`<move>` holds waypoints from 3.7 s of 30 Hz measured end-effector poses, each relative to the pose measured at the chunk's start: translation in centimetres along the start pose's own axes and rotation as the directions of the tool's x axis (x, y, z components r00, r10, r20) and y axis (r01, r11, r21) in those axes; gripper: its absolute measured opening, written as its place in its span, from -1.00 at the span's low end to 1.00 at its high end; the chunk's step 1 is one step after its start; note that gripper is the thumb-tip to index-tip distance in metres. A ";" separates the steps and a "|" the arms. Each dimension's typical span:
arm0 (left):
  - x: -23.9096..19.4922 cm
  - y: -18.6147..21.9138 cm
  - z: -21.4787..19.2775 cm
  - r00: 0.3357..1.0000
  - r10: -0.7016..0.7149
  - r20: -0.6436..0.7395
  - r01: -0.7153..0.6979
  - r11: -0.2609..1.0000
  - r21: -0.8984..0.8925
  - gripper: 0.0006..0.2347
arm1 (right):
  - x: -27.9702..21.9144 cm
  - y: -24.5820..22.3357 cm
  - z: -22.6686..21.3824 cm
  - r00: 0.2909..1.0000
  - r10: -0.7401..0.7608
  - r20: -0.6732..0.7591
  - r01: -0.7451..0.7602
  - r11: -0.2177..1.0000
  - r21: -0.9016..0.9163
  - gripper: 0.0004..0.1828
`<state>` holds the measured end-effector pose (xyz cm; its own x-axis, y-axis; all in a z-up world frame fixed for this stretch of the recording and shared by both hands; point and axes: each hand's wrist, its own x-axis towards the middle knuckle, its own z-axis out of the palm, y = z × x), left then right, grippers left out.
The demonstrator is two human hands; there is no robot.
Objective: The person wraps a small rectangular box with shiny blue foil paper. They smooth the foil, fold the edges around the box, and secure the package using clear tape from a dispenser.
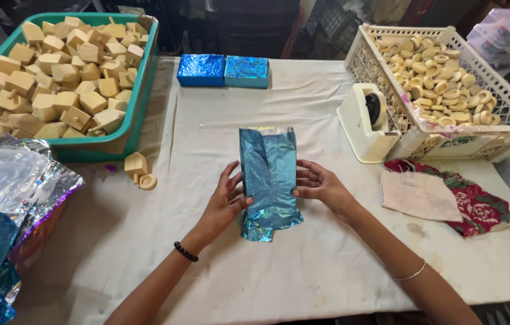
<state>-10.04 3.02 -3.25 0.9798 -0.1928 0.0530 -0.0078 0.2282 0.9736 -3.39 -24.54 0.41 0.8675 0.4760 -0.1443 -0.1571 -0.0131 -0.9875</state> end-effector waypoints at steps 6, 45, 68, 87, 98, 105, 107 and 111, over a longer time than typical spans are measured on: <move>0.2 -0.9 -1.5 0.979 0.200 0.049 -0.206 0.956 0.210 -0.25 | 0.5 1.5 0.1 0.997 -0.071 -0.035 0.064 0.984 -0.164 -0.10; -1.7 -2.2 -0.4 0.808 0.570 0.150 -0.512 0.553 0.658 -0.36 | -1.1 -15.2 2.5 0.728 -0.356 0.586 0.504 -0.302 -0.810 -0.52; 0.9 3.5 2.8 0.945 0.328 -0.020 -0.303 0.894 0.331 -0.59 | 0.1 -2.6 4.4 0.952 -0.306 -0.001 0.306 0.951 0.034 -0.11; 1.4 5.0 4.3 0.986 -0.035 -0.166 0.033 0.999 -0.015 -0.72 | -0.1 -2.8 5.5 0.982 -0.132 -0.132 0.151 0.977 0.150 -0.51; 1.7 5.6 4.8 0.972 -0.024 -0.232 0.067 0.982 0.178 -0.74 | -0.7 -2.7 6.4 0.943 -0.254 -0.214 0.288 0.947 0.143 -0.37; 1.8 5.1 4.3 0.979 -0.014 -0.202 0.034 0.995 0.094 -0.73 | -2.9 -1.5 6.2 0.367 -0.930 -0.022 0.403 0.180 -0.897 -0.10; 1.7 5.2 4.4 0.983 -0.021 -0.182 0.031 0.998 0.050 -0.72 | -3.3 -0.3 6.3 0.417 -0.873 0.253 0.173 -0.197 -0.965 -0.20; 1.7 6.1 4.4 0.987 -0.044 -0.155 0.050 0.998 0.037 -0.71 | -3.1 -0.1 6.6 0.526 -0.828 0.192 0.139 -0.139 -0.980 -0.21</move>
<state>-9.30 -0.13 3.76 0.9983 -0.0521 -0.0249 0.0340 0.1832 0.9825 -9.13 -20.23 1.36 0.4957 0.4304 0.7544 0.6054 -0.7940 0.0552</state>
